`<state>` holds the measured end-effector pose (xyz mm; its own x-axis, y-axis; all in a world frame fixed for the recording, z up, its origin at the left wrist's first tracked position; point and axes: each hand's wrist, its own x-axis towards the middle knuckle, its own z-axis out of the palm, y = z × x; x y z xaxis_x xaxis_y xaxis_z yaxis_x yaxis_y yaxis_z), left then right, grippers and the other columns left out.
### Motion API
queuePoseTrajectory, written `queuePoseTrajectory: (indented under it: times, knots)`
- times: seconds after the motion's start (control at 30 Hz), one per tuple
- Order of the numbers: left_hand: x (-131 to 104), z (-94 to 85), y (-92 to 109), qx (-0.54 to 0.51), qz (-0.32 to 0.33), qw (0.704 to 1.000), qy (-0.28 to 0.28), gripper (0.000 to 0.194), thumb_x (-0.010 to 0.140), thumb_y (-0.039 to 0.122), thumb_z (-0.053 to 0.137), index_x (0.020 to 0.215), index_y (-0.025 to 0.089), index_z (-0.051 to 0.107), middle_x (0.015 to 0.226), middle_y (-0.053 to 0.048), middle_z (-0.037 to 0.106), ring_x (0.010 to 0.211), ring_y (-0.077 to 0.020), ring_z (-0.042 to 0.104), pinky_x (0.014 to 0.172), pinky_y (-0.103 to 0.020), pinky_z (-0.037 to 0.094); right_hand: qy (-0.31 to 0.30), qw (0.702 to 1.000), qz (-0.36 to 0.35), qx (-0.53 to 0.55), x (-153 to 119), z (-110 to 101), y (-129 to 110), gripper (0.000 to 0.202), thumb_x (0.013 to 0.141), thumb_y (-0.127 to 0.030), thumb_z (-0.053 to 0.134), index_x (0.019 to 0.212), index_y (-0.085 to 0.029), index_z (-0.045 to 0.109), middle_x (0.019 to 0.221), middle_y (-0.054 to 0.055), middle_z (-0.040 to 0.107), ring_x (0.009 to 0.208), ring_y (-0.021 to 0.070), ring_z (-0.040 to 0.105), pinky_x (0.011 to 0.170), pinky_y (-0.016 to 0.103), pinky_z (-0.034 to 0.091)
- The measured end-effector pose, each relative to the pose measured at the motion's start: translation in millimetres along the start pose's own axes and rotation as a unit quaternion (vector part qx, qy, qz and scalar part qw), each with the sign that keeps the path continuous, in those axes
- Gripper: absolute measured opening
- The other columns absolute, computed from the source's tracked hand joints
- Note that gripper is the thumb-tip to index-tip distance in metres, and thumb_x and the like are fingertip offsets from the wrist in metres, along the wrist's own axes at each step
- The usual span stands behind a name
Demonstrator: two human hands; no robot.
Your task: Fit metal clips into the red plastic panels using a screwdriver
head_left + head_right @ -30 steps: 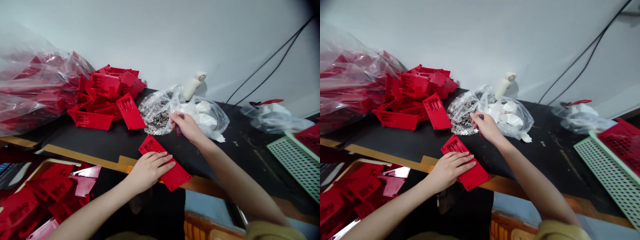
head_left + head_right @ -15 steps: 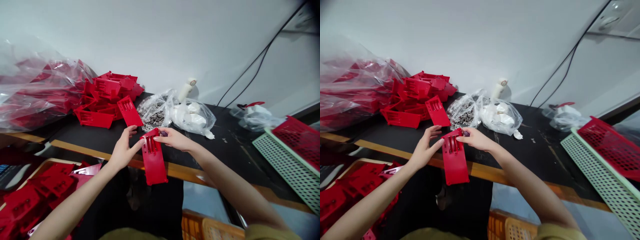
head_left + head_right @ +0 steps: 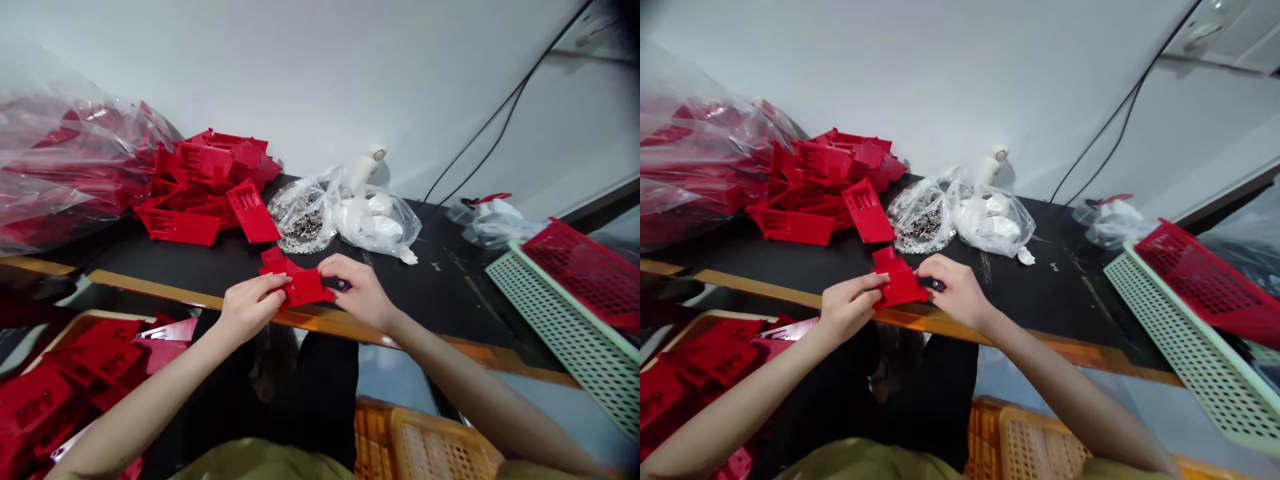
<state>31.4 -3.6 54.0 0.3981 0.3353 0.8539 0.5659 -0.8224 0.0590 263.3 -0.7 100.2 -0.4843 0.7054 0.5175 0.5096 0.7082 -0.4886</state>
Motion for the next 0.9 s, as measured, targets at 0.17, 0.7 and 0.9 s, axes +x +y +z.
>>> queuePoseTrajectory:
  times: [0.17, 0.7, 0.9]
  knots:
    - [-30, 10.9, -3, -0.034, -0.015, 0.995, -0.091, 0.017, 0.084, 0.004, 0.052, 0.088, 0.017, 0.062, 0.111, -0.008, 0.073, 0.106, -0.0191, 0.068, 0.092, -0.03, 0.055, -0.057, 0.998, 0.025, -0.033, -32, 21, 18, 0.029, 0.081, -0.01, 0.058, 0.104, -0.022, 0.071, 0.093, 0.005, 0.067, 0.072, 0.0124, 0.063, 0.06, 0.022, 0.046]
    - [-27, 6.1, 9, -0.093, -0.197, 0.949, -0.228, 0.051, 0.084, 0.047, 0.064, 0.124, 0.018, 0.053, 0.129, -0.013, 0.062, 0.118, -0.0255, 0.059, 0.103, -0.045, 0.045, 0.224, 0.889, 0.283, 0.28, -20, -5, 43, 0.048, 0.091, -0.058, 0.043, 0.063, -0.021, 0.057, 0.043, -0.003, 0.044, 0.032, 0.0097, 0.037, 0.031, 0.023, 0.03]
    - [-32, 6.4, 5, -0.094, -0.202, 0.95, -0.219, 0.038, 0.086, 0.038, 0.065, 0.117, 0.019, 0.06, 0.124, -0.012, 0.064, 0.11, -0.0246, 0.062, 0.093, -0.041, 0.051, -0.039, 0.821, 0.397, 0.409, -23, 7, 49, 0.032, 0.062, -0.039, 0.085, 0.075, -0.017, 0.065, 0.067, 0.003, 0.072, 0.059, 0.0137, 0.066, 0.053, 0.023, 0.054]
